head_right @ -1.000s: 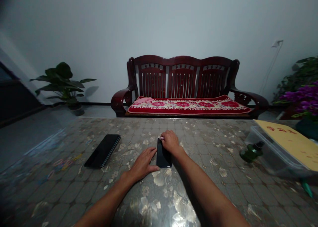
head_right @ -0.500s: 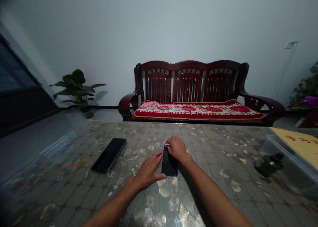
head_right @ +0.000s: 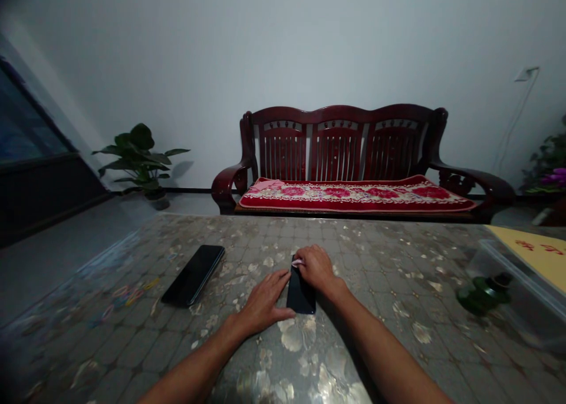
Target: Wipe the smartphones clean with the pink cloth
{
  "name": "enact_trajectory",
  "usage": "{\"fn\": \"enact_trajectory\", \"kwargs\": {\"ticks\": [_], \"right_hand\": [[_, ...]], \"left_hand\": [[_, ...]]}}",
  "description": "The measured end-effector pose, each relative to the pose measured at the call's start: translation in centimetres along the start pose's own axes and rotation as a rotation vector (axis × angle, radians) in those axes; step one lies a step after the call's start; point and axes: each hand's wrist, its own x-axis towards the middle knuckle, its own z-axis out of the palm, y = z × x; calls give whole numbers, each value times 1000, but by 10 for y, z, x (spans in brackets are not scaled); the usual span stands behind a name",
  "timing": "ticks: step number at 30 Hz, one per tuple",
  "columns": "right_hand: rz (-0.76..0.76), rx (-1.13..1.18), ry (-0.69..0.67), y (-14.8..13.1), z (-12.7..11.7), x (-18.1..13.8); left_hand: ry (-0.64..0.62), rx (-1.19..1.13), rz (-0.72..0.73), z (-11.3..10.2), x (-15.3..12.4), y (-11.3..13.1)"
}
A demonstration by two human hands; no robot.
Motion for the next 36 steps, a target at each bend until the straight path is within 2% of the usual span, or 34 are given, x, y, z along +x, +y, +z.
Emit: {"fn": "enact_trajectory", "kwargs": {"ticks": [4, 10, 15, 22, 27, 32, 36], "right_hand": [[126, -38, 26, 4, -7, -1], [6, -13, -25, 10, -8, -11], [137, -70, 27, 13, -9, -13], [-23, 15, -36, 14, -8, -25], [107, -11, 10, 18, -11, -25], [-36, 40, -36, 11, -9, -29], [37, 7, 4, 8, -8, -28]], "left_hand": [[3, -7, 18, -1, -1, -1], [-1, -1, 30, -1, -2, -2], [20, 6, 57, 0, -3, -4], [18, 21, 71, 0, -2, -5], [22, 22, 60, 0, -3, -4], [40, 19, 65, 1, -3, -4], [43, 19, 68, 1, -2, -4]]}}
